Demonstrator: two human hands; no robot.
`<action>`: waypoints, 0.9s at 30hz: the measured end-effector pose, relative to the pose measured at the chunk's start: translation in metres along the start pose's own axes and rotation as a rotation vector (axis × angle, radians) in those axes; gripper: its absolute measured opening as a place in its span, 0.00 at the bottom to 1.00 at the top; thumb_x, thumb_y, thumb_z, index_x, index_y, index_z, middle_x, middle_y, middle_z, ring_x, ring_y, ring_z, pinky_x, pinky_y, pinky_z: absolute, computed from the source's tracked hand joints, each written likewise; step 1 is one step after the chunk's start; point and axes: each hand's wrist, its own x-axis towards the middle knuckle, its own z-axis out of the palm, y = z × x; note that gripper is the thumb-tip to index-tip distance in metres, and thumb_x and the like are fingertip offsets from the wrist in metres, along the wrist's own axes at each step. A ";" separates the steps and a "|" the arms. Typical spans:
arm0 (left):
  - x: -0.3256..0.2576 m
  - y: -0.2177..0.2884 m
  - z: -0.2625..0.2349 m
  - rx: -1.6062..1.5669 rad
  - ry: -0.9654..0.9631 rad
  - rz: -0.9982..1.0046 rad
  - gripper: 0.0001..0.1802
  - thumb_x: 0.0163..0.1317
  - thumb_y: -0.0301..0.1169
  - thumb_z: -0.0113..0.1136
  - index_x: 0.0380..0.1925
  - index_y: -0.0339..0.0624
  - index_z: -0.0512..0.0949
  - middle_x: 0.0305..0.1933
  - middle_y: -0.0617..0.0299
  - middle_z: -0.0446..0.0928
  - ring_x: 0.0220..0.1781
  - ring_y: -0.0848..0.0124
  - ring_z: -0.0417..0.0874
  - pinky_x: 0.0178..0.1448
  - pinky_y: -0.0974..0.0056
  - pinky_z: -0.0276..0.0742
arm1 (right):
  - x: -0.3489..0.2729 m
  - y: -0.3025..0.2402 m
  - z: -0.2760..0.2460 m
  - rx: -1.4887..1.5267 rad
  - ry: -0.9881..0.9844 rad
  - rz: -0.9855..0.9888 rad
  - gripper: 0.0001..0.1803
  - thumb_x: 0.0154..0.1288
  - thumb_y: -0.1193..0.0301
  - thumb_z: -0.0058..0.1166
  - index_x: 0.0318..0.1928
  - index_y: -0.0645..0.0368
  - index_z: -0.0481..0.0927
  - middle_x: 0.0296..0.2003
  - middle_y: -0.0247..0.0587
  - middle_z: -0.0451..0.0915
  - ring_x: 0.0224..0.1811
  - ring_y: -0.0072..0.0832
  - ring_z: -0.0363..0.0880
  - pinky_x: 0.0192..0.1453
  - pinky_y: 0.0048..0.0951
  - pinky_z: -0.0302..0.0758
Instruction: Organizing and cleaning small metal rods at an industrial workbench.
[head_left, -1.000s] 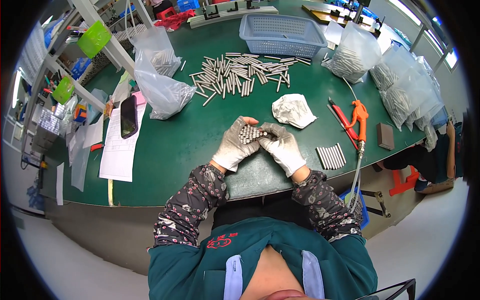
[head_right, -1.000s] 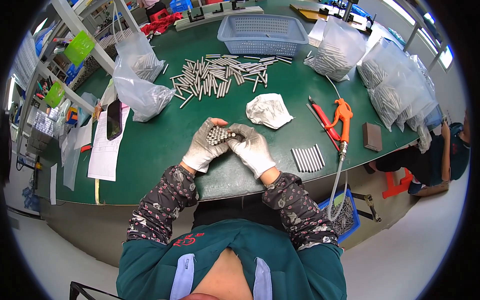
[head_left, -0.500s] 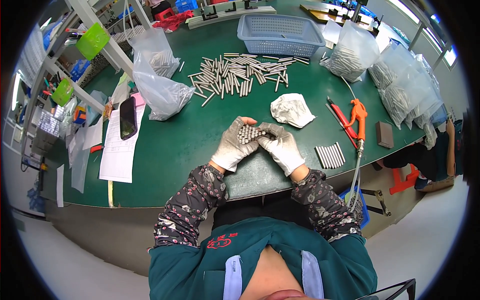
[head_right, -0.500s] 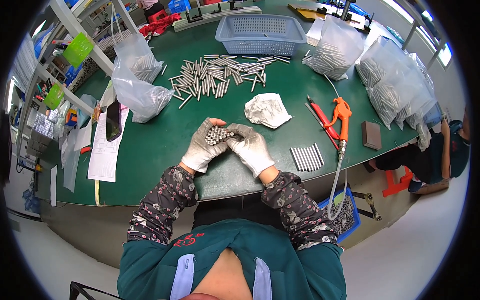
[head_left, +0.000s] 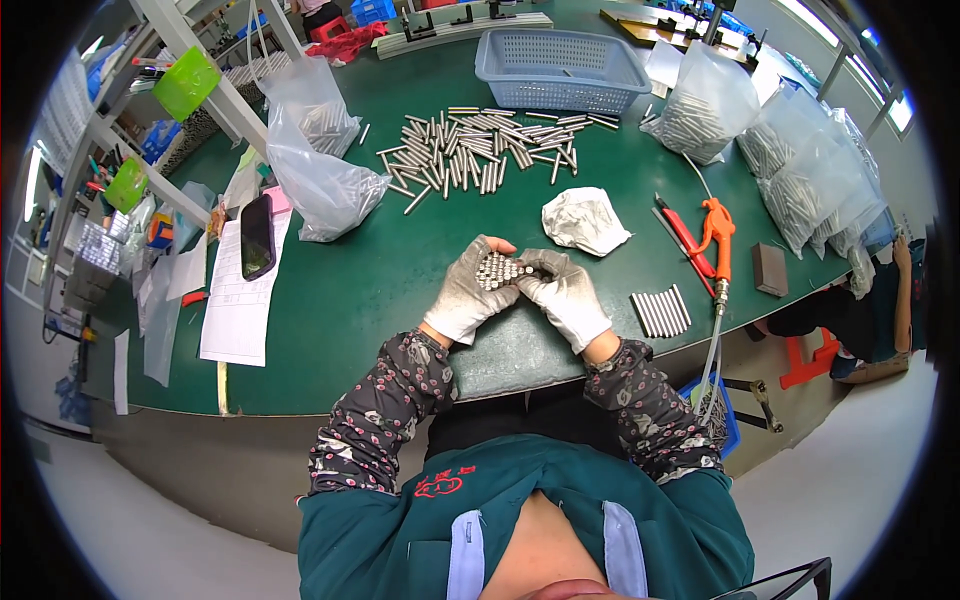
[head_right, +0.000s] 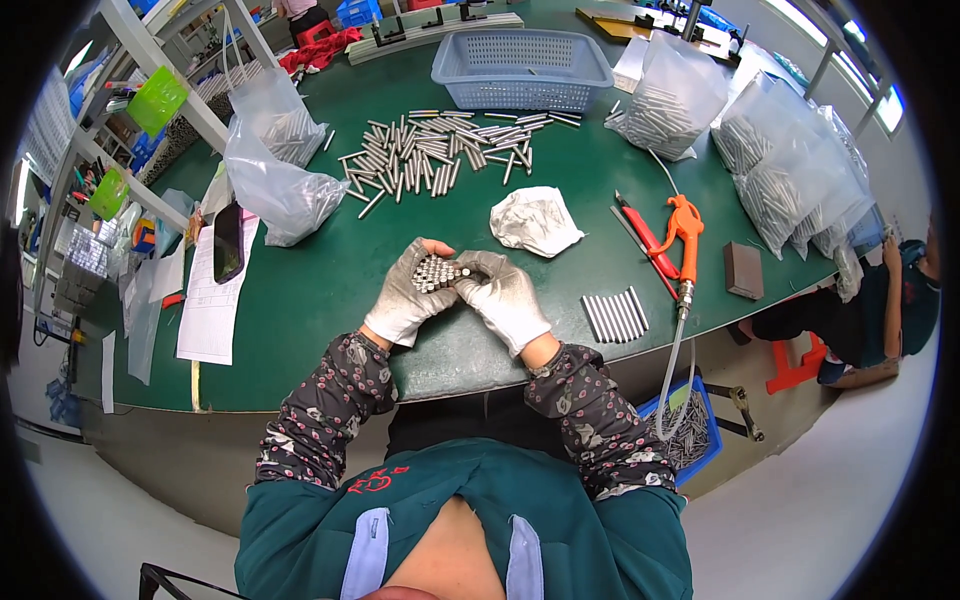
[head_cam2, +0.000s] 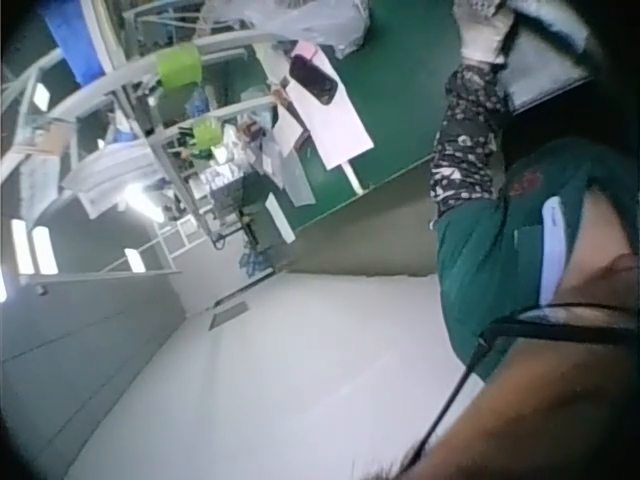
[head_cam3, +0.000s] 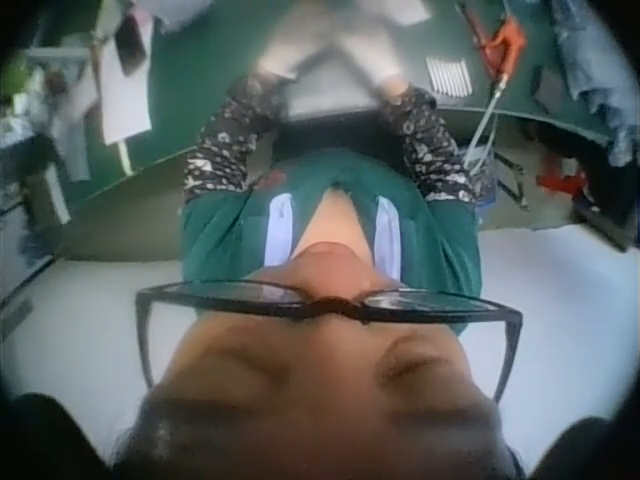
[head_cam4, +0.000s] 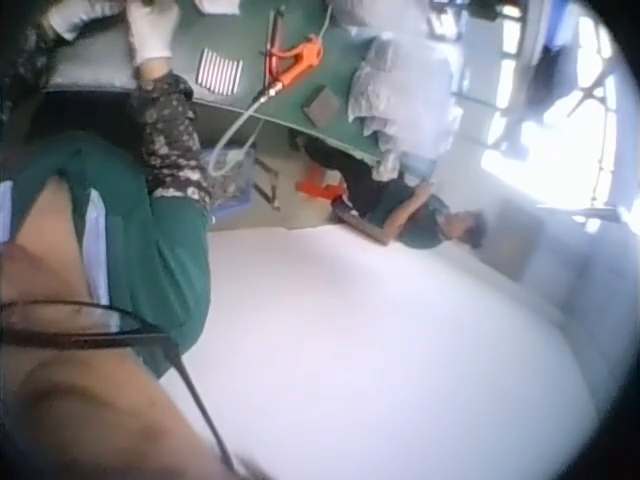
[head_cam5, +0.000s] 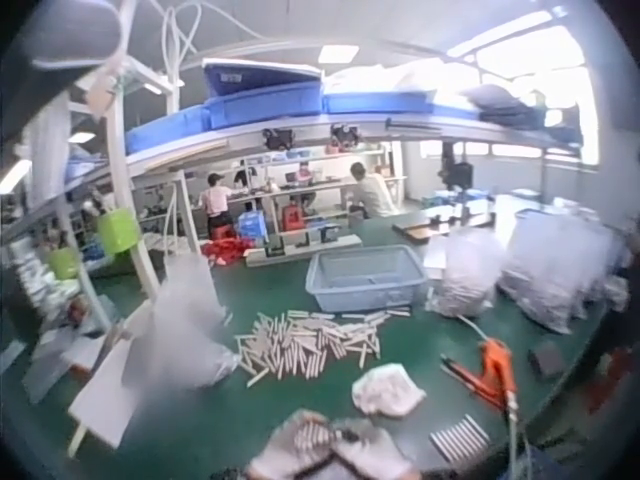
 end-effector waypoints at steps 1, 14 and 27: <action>0.000 -0.001 0.000 0.008 0.005 0.006 0.25 0.44 0.19 0.65 0.44 0.40 0.69 0.39 0.65 0.74 0.40 0.78 0.76 0.46 0.72 0.74 | 0.000 0.001 0.000 -0.001 0.000 0.000 0.15 0.54 0.71 0.57 0.43 0.62 0.78 0.37 0.42 0.80 0.39 0.26 0.79 0.45 0.24 0.74; 0.004 -0.005 0.001 0.079 0.050 0.061 0.25 0.41 0.23 0.68 0.42 0.40 0.71 0.36 0.65 0.76 0.38 0.77 0.77 0.44 0.72 0.75 | 0.001 -0.007 0.002 0.042 0.030 0.052 0.18 0.53 0.69 0.61 0.44 0.63 0.78 0.38 0.42 0.80 0.40 0.26 0.79 0.45 0.24 0.74; 0.005 -0.003 0.002 0.109 0.062 0.092 0.25 0.42 0.24 0.68 0.43 0.41 0.71 0.35 0.64 0.77 0.37 0.77 0.78 0.43 0.71 0.75 | 0.003 -0.002 0.003 -0.136 0.073 0.012 0.15 0.53 0.68 0.57 0.40 0.61 0.79 0.36 0.46 0.81 0.37 0.33 0.81 0.41 0.28 0.76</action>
